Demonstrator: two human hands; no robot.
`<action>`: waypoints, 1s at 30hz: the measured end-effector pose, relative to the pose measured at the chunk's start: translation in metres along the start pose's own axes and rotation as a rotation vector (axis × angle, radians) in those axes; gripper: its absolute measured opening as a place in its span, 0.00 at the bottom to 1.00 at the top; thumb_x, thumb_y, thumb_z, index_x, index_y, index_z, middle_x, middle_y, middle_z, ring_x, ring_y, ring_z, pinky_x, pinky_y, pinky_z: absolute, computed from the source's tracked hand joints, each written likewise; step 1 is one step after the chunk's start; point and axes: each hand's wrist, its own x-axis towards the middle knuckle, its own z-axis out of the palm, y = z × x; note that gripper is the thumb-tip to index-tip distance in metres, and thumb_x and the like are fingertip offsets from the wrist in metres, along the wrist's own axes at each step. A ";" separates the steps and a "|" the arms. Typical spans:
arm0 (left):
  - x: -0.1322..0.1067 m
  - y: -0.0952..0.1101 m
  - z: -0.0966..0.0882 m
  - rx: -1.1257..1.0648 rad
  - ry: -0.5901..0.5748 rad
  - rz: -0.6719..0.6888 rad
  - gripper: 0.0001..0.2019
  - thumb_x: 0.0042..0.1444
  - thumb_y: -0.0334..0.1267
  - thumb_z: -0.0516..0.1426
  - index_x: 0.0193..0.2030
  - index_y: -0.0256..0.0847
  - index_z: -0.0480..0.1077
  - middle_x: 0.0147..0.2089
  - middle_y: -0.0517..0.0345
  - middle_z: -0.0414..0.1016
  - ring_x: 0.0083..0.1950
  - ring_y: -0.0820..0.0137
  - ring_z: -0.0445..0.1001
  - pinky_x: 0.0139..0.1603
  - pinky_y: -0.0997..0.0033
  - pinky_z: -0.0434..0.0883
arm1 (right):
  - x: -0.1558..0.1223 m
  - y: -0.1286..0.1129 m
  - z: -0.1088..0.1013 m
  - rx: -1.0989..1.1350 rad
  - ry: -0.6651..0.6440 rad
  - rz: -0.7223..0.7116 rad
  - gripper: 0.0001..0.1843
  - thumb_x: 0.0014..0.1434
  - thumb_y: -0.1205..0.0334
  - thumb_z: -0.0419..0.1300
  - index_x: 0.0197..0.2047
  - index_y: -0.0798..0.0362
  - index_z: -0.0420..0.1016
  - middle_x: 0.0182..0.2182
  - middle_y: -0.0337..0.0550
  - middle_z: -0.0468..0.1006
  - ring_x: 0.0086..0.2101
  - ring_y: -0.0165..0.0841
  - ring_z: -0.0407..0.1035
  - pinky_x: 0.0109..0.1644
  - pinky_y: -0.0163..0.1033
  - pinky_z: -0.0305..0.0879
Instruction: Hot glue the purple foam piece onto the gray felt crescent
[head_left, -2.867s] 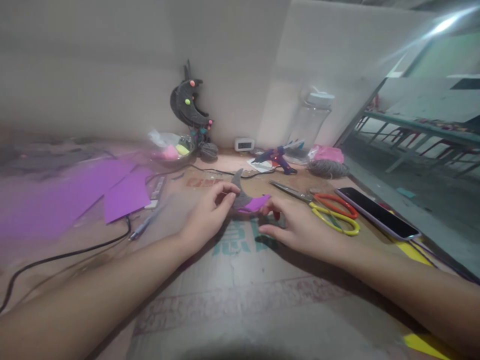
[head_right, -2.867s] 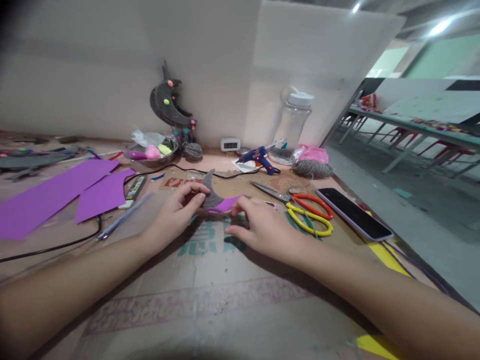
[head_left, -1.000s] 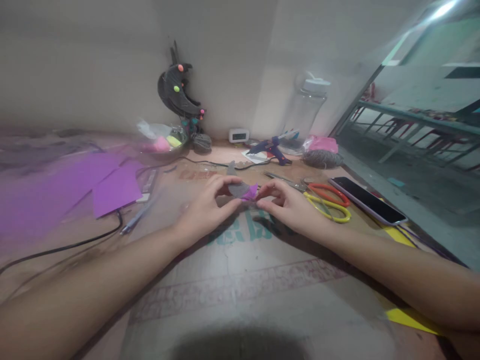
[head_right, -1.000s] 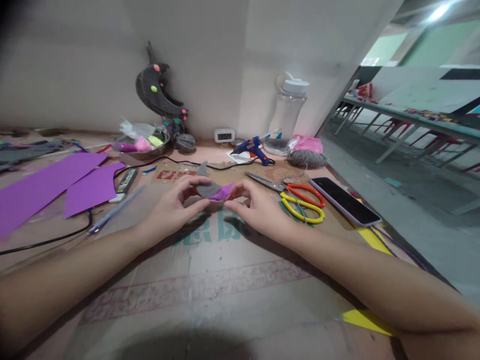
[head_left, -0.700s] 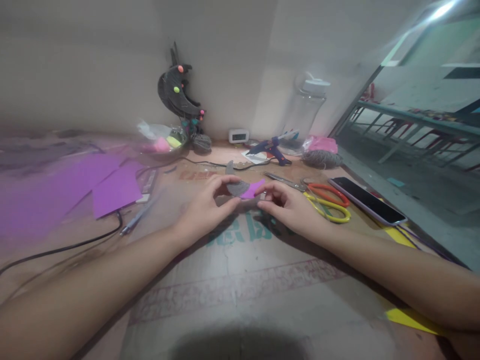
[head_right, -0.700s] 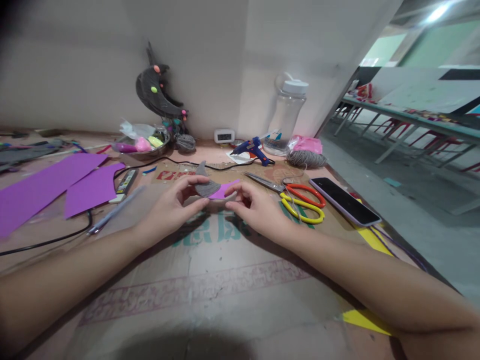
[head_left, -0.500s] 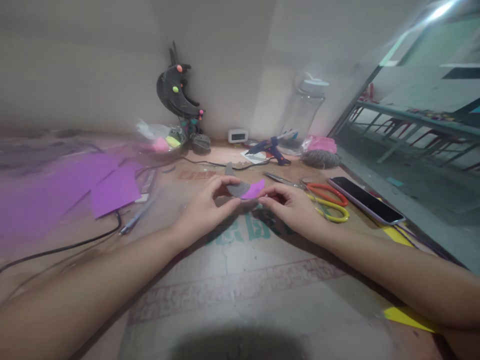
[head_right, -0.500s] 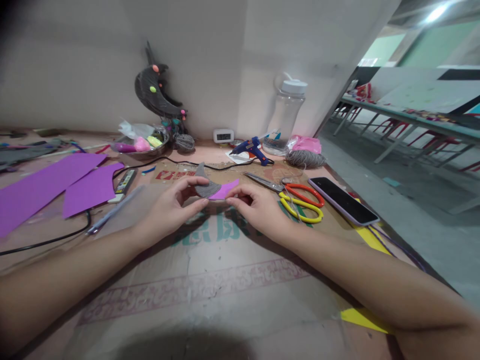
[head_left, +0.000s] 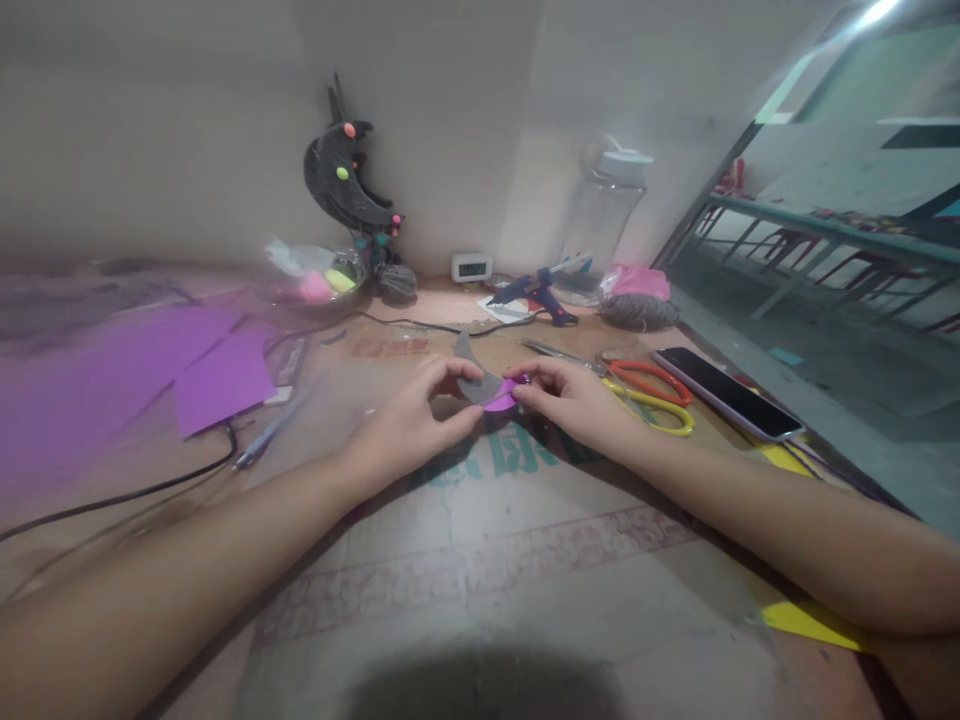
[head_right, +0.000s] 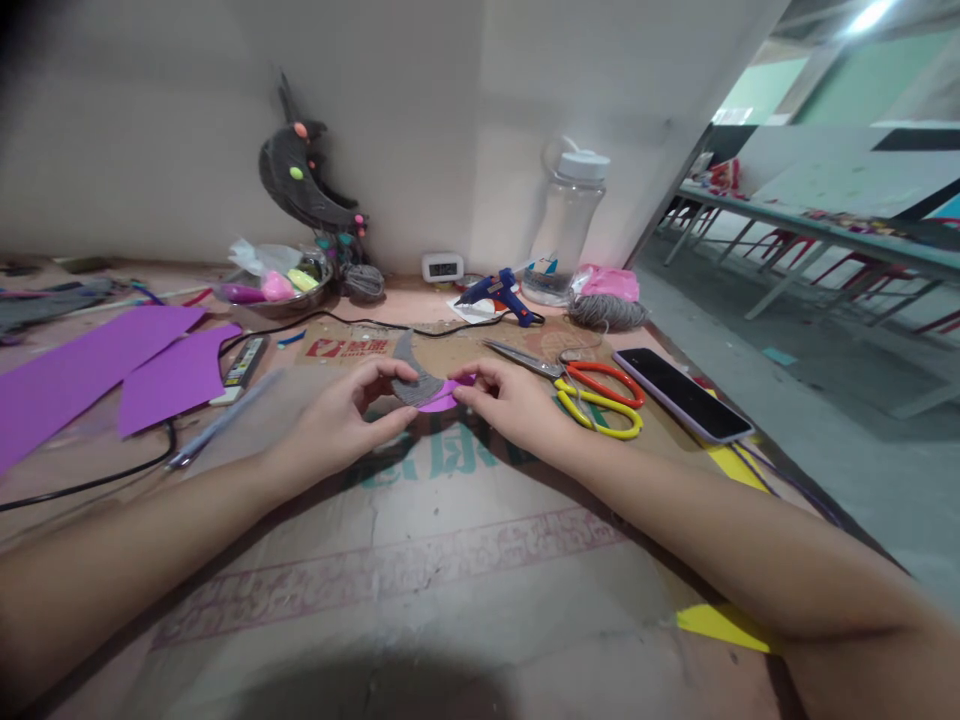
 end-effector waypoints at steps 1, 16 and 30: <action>0.000 -0.001 0.000 0.012 -0.015 0.008 0.13 0.55 0.36 0.57 0.48 0.43 0.65 0.48 0.53 0.70 0.49 0.67 0.72 0.53 0.62 0.70 | 0.000 0.001 0.000 0.006 0.004 0.002 0.15 0.57 0.54 0.59 0.44 0.54 0.76 0.23 0.36 0.72 0.24 0.29 0.66 0.28 0.34 0.60; 0.002 -0.003 -0.003 0.027 -0.008 -0.041 0.11 0.63 0.41 0.51 0.45 0.42 0.71 0.44 0.55 0.74 0.47 0.65 0.71 0.51 0.62 0.68 | -0.004 -0.003 -0.001 -0.089 0.001 -0.004 0.12 0.57 0.55 0.58 0.35 0.54 0.76 0.24 0.38 0.74 0.24 0.29 0.67 0.28 0.34 0.60; 0.000 -0.004 -0.001 0.036 -0.051 -0.014 0.18 0.57 0.34 0.55 0.55 0.44 0.67 0.51 0.51 0.73 0.51 0.65 0.74 0.54 0.61 0.70 | -0.003 -0.001 0.000 0.033 0.014 0.024 0.12 0.58 0.53 0.58 0.34 0.54 0.73 0.23 0.37 0.73 0.24 0.29 0.67 0.28 0.33 0.61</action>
